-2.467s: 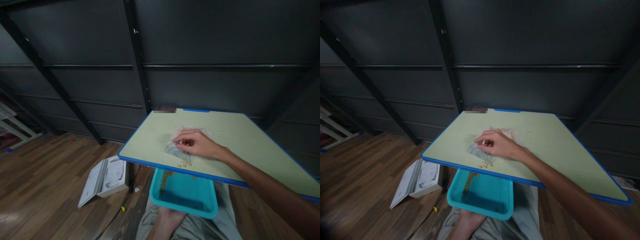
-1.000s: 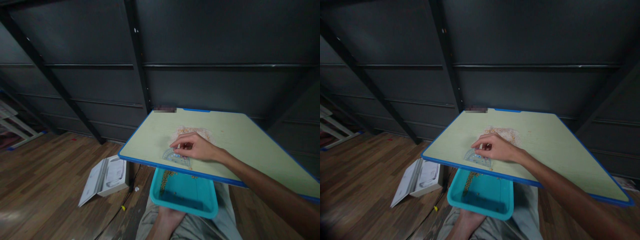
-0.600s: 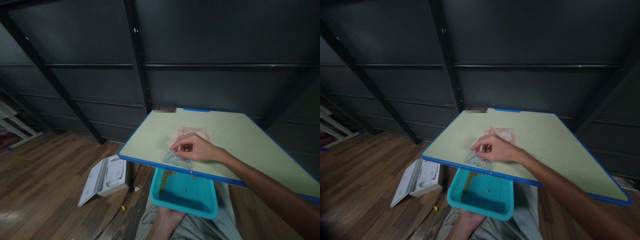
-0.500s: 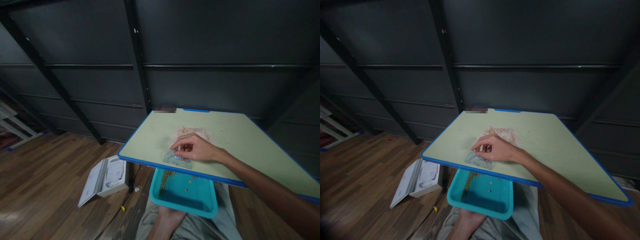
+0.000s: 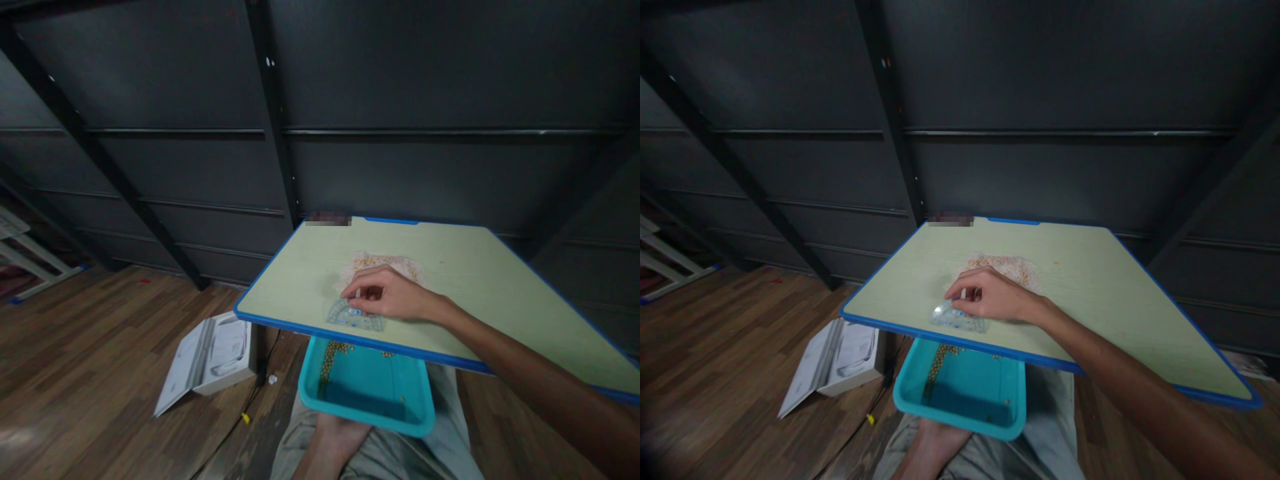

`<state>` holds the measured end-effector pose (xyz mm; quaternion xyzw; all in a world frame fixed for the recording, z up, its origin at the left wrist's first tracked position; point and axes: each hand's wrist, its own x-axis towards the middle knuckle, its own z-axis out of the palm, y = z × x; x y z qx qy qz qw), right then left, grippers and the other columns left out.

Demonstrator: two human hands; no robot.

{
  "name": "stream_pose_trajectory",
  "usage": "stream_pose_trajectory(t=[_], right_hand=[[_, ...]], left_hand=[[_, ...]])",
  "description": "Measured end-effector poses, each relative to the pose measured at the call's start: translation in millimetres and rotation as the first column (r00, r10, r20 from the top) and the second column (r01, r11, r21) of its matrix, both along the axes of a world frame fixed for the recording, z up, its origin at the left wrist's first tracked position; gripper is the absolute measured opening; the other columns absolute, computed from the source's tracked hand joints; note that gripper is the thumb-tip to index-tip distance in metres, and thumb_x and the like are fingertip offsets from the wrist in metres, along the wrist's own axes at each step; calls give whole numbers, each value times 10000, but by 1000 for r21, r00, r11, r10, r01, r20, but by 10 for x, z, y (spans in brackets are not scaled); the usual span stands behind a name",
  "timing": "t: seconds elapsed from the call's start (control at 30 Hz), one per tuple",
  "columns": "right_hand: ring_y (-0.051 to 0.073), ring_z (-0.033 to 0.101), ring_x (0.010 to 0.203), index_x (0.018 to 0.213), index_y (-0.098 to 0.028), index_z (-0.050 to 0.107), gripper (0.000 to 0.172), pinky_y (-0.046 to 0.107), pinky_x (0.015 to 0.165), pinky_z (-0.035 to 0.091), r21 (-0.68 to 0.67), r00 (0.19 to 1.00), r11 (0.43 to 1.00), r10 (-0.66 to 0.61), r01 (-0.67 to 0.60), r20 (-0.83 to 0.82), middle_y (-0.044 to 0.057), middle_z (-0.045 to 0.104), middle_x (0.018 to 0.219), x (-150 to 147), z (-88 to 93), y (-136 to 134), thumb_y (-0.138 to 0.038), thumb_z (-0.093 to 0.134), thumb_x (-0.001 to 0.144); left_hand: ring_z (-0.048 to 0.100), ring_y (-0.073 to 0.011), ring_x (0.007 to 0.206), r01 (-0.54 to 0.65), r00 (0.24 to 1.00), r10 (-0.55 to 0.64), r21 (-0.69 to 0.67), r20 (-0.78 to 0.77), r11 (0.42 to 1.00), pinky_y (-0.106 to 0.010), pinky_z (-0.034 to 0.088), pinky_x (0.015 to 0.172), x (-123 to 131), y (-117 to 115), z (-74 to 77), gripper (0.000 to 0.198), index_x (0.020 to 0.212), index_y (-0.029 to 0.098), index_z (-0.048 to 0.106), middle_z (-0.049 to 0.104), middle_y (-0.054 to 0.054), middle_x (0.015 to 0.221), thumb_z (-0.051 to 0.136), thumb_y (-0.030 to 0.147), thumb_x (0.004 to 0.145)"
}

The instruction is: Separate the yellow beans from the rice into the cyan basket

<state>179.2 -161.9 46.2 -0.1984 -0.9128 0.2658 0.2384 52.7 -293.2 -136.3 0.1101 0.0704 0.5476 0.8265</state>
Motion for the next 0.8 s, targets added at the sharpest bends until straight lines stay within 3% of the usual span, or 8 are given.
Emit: stream_pose_trajectory(t=[0.17,0.3,0.4,0.57,0.8], right_hand=[[163,636,866,1054,-206,726,209,321,834,468,171,990,975,-142,141,-7,49,731,971,64,-28,125,-179,615,879],[150,629,804,1073,-211,728,227,290,741,477,205,976,954,-218,218,-20,54,721,997,107,-37,184,-193,604,884],[142,627,767,1076,-206,733,228,284,712,482,206,969,947,-239,246,-59,58,721,986,120,-11,189,-216,592,898],[164,650,854,1050,-205,741,219,312,791,492,242,955,926,-266,291,-131,63,729,996,125,21,186,-190,582,900],[177,657,921,1088,-216,730,234,333,862,493,278,966,925,-254,258,-51,57,728,1037,111,-56,188,-205,570,918]], left_hand=[[542,-328,1293,-32,999,30,-48,-23,998,-616,274,1138,-11,1,-147,572,1343,216,529,614,-144,1376,319,539,921],[556,-327,1280,-46,999,45,-45,-22,998,-607,289,1137,-28,-8,-170,567,1347,200,523,596,-151,1392,327,527,927],[571,-330,1263,-56,998,54,-54,-45,997,-607,296,1136,-24,-13,-149,556,1320,182,551,622,-156,1359,347,516,926],[577,-332,1256,-61,997,58,-59,-59,996,-622,294,1132,-14,-6,-156,523,1285,179,586,649,-154,1324,348,487,934],[579,-327,1254,-67,998,66,-86,-14,994,-608,303,1131,-13,-5,-181,543,1292,194,581,641,-153,1340,362,525,921]])
